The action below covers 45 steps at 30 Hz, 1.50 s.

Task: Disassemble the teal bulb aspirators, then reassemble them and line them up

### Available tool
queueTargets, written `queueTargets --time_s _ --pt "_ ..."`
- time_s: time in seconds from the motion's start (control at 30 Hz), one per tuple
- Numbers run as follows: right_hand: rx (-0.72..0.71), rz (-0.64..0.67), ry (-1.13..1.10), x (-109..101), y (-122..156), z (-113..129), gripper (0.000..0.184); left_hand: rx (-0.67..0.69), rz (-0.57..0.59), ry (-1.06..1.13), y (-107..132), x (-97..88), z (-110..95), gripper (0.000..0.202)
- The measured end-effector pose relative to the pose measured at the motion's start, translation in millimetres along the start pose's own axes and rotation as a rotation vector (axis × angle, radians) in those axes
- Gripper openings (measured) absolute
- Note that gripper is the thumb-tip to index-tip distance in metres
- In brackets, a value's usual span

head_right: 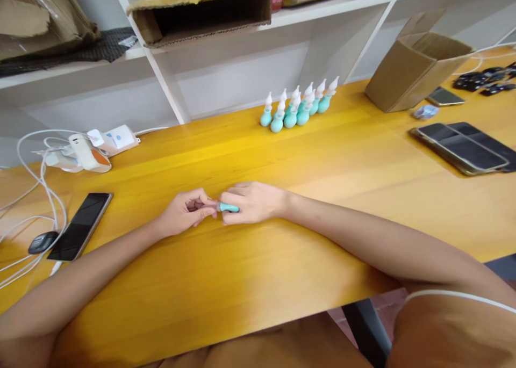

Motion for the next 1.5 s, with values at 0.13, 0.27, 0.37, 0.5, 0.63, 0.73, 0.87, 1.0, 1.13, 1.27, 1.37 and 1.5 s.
queueTargets --time_s 0.13,0.27,0.37,0.5,0.63,0.73,0.87,1.0,1.13,1.27,1.37,1.5 --pt "-0.031 -0.03 -0.009 -2.6 -2.3 3.8 0.029 -0.014 -0.013 -0.018 0.6 -0.2 0.5 0.034" --pt "0.027 -0.037 -0.001 -0.5 -4.3 5.1 0.031 -0.023 -0.04 0.032 -0.9 -0.2 -2.1 0.037" --pt "0.031 -0.061 0.054 0.0 -5.9 8.8 0.03 -0.028 -0.064 0.078 -2.6 -0.6 -3.0 0.043" --pt "0.053 -0.048 0.121 -1.7 -9.1 13.2 0.034 -0.026 -0.077 0.103 -3.3 -1.4 -2.1 0.045" --pt "0.071 -0.054 0.11 -3.2 -8.8 14.5 0.036 -0.022 -0.063 0.112 -2.8 -2.3 -2.2 0.047" --pt "0.099 -0.04 0.012 -0.6 -5.3 12.1 0.036 0.001 -0.03 0.129 -2.5 -1.4 -4.5 0.048" --pt "0.223 -0.086 -0.209 3.3 -1.1 6.2 0.032 0.014 -0.031 0.12 -2.0 0.2 -6.0 0.046" --pt "0.33 -0.134 -0.39 7.0 0.0 3.2 0.026 0.022 -0.047 0.116 -2.0 1.8 -5.4 0.042" --pt "0.418 -0.163 -0.476 8.4 0.3 1.6 0.024 0.038 -0.092 0.095 -1.1 1.2 -3.6 0.038" --pt "0.558 -0.128 -0.563 11.4 0.0 -1.0 0.024 0.048 -0.154 0.019 1.5 -0.7 -0.1 0.033" --pt "0.608 -0.126 -0.63 12.2 -1.8 -1.8 0.026 0.069 -0.205 -0.088 3.7 -1.9 -0.7 0.031" --pt "0.629 -0.128 -0.727 13.6 -3.4 -2.6 0.032 0.12 -0.235 -0.24 6.4 -1.6 -8.3 0.024"
Point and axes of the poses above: each hand's wrist, its own y-axis away from the middle knuckle, its own x-axis out of the palm, z = x × y, the point moved 4 cm from there along -y, towards the middle knuckle
